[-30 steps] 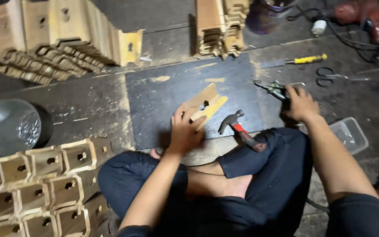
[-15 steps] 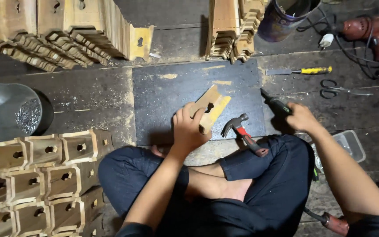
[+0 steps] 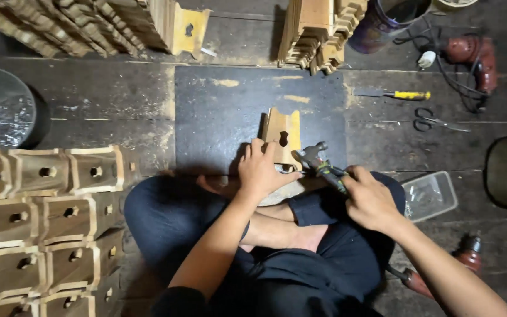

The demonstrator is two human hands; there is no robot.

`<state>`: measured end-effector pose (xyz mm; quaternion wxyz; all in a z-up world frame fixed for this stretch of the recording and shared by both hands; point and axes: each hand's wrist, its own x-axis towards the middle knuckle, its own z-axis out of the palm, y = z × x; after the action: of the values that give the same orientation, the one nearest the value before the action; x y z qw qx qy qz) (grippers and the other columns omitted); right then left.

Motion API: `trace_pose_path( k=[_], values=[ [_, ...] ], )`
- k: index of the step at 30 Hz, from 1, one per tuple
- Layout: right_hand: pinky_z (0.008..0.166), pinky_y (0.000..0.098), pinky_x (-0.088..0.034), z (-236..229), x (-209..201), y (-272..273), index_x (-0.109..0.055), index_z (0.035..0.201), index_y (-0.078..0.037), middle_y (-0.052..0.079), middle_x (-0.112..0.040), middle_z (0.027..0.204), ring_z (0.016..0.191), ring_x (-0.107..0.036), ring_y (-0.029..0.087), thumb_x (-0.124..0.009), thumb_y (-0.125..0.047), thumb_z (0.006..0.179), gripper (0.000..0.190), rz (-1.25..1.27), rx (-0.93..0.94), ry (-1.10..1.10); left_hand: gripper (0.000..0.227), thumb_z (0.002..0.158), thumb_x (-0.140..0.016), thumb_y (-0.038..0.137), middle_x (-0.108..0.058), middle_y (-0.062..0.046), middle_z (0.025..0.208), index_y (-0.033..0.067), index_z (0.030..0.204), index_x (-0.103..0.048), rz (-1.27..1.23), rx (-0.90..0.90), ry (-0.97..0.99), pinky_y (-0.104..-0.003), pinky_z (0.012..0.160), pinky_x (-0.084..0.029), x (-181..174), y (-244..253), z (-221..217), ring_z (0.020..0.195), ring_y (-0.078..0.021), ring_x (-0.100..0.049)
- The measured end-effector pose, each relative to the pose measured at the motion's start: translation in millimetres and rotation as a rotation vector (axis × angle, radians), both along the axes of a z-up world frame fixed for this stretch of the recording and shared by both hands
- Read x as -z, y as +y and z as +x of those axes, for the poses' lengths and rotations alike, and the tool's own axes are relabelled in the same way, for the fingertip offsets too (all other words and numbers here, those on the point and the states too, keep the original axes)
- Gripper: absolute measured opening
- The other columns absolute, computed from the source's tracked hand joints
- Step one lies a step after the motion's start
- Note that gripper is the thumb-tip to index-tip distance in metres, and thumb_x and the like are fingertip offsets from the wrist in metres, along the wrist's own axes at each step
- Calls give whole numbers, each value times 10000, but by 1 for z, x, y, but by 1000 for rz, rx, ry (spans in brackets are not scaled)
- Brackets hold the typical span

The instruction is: Assembling small wooden boxes by nailing pre-cut panels together using a hammer and pliers.

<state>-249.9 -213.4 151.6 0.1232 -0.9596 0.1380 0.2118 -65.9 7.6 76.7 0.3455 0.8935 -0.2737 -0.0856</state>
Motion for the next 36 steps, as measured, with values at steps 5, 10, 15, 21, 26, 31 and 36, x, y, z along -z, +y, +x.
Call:
trace_pose_path(
  k=[5, 10, 15, 21, 26, 31, 36],
  values=[
    [1004, 531, -563, 4, -12, 8, -606, 1339, -211, 58, -482, 1494, 1350, -558, 369, -612, -184, 747, 593, -152, -12, 153, 869, 586, -905, 590, -452, -111, 1261, 131, 1281, -656, -18, 32, 118, -597, 788, -591, 5, -2, 2, 1138, -465, -620],
    [1028, 528, -548, 15, -30, 23, -571, 1412, -234, 39, -404, 1607, 1412, -513, 340, -571, -195, 778, 635, -268, -27, 274, 740, 633, -917, 490, -400, -110, 1262, 99, 1195, -637, -76, 37, 147, -617, 778, -626, 15, -6, 3, 1142, -507, -620],
    [1066, 569, -523, 45, -70, 59, -528, 1475, -208, 116, -265, 1748, 1468, -475, 384, -536, -177, 796, 680, -387, -5, 449, 721, 662, -927, 457, -381, -114, 1272, 95, 1188, -592, -40, 37, 193, -634, 759, -633, 21, -8, 2, 1153, -501, -620],
    [992, 619, -517, 57, -80, 76, -521, 1460, -146, 204, -225, 1763, 1362, -549, 456, -538, -216, 834, 630, -482, -48, 504, 682, 706, -904, 435, -392, -122, 1233, 72, 1188, -586, -79, 24, 220, -635, 745, -642, 13, -7, -1, 1122, -500, -642],
    [956, 658, -502, 64, -73, 72, -564, 1424, -139, 197, -273, 1757, 1310, -580, 473, -541, -260, 890, 548, -524, -54, 494, 666, 727, -897, 428, -394, -102, 1211, 85, 1206, -585, -61, 25, 231, -608, 737, -654, 10, -6, 0, 1109, -468, -662],
    [908, 647, -501, 73, -74, 79, -585, 1425, -135, 200, -321, 1736, 1244, -615, 470, -520, -203, 907, 527, -570, -73, 481, 640, 752, -895, 408, -393, -100, 1199, 89, 1202, -571, -50, 7, 284, -607, 740, -660, 17, -10, -5, 1053, -484, -690],
    [868, 606, -500, 78, -78, 87, -672, 1337, -141, 189, -460, 1658, 1137, -669, 453, -486, -200, 953, 431, -643, -95, 414, 613, 770, -899, 373, -397, -102, 1173, 88, 1191, -557, -59, 3, 303, -606, 748, -663, 17, -10, -6, 1017, -506, -699]
  ],
)
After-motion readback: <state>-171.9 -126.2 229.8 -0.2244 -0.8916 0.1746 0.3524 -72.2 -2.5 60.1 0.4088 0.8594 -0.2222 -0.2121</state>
